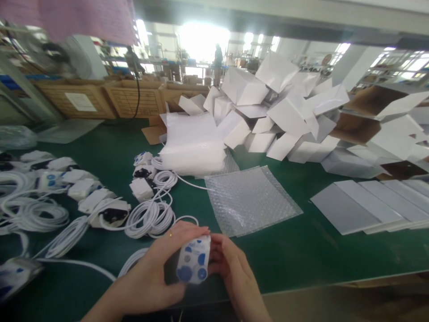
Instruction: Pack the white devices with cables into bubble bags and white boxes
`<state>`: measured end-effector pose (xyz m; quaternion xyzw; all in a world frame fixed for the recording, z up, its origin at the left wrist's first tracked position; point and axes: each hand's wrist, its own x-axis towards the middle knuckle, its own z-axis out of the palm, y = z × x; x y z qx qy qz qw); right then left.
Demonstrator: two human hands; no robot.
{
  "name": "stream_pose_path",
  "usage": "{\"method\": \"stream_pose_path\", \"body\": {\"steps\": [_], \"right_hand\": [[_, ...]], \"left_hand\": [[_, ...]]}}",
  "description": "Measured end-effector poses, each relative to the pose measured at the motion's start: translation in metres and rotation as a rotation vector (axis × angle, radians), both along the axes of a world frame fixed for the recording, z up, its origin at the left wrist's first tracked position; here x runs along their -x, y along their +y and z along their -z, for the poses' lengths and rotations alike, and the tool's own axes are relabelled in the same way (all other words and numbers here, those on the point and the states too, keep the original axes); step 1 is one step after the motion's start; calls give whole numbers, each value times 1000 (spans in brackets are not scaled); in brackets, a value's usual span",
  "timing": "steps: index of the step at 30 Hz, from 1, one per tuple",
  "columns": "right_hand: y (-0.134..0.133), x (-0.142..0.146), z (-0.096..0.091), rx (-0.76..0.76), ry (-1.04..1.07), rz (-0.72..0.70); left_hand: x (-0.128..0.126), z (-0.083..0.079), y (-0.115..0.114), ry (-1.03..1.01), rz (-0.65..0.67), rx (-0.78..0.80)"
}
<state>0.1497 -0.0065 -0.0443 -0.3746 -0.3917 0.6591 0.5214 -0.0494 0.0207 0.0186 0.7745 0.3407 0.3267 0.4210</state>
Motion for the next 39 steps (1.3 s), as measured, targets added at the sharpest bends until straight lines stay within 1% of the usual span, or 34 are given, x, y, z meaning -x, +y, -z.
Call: {"method": "stream_pose_path", "body": {"steps": [5, 7, 10, 13, 21, 25, 28, 30, 31, 32, 33, 36, 37, 39], "right_hand": [[3, -4, 1, -89, -64, -105], [4, -4, -3, -109, -19, -153], [4, -3, -8, -98, 64, -198], [3, -2, -10, -76, 89, -188], [3, -1, -8, -48, 53, -126], [4, 1, -4, -36, 73, -79], [4, 2, -2, -70, 90, -67], [4, 3, -1, -139, 56, -57], [4, 3, -1, -196, 8, -28], [4, 3, -1, -274, -68, 25], [4, 3, -1, -371, -170, 107], [8, 5, -6, -694, -523, 396], [9, 6, -9, -772, -610, 451], [13, 9, -17, -862, -701, 460]], "left_hand": [[0, 1, 0, 56, 1, 29], [1, 3, 0, 73, -10, 29], [3, 5, -2, 87, -34, 27], [5, 7, -3, 99, -47, 24], [0, 5, -1, 68, -31, -16], [-1, 8, -1, 72, -62, -25], [0, 10, 0, 48, -128, 8], [0, 11, 0, -26, -200, 95], [-1, 12, 1, -101, -235, 175], [-3, 13, 1, -204, -264, 269], [-6, 14, 2, -323, -277, 374], [-19, 16, 4, -659, -233, 667], [-24, 15, 5, -735, -205, 745], [-35, 11, 8, -837, -171, 882]]}}
